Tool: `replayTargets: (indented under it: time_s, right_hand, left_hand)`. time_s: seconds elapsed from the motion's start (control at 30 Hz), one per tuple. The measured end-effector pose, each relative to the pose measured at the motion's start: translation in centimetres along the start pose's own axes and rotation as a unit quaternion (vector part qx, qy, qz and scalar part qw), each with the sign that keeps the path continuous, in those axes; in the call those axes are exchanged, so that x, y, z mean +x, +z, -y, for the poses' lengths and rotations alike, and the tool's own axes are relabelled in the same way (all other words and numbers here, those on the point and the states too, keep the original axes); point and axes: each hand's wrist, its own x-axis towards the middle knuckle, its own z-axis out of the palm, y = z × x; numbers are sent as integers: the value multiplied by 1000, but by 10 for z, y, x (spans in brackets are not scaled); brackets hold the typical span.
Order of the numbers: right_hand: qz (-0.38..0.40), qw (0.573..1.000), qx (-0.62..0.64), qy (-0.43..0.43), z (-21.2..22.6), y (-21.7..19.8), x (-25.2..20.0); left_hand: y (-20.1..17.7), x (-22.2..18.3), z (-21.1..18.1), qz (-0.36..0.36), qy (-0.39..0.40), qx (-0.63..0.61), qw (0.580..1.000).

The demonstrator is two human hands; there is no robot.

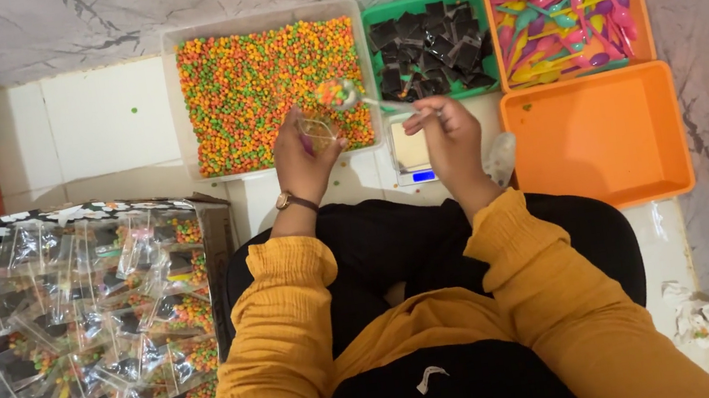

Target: The person scoops small colorful candies and dark cube-shaped items from plastic containers into small transparent bags, weighs them on a digital scale, and seals the bags.

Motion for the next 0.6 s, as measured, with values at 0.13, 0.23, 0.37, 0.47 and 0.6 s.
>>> replayTargets:
  time_s: [0.13, 0.23, 0.37, 0.47, 0.6]
  right_hand:
    - [74, 976, -167, -118, -3, 0, -3]
    - [96, 901, -303, -295, -23, -2, 0]
    - [66, 940, -266, -203, -21, -8, 7]
    - [69, 967, -230, -85, -35, -9, 6]
    - [104, 975, -181, 69, -78, -1, -8]
  left_hand:
    - [1, 10, -7, 15, -25, -8, 1000]
    - [-1, 12, -12, 23, -33, -32, 999]
    - [-1, 5, -15, -12, -56, -109, 992]
    - [-6, -4, -14, -50, -39, -209, 976]
    - [-2, -13, -3, -44, 28, -297, 953]
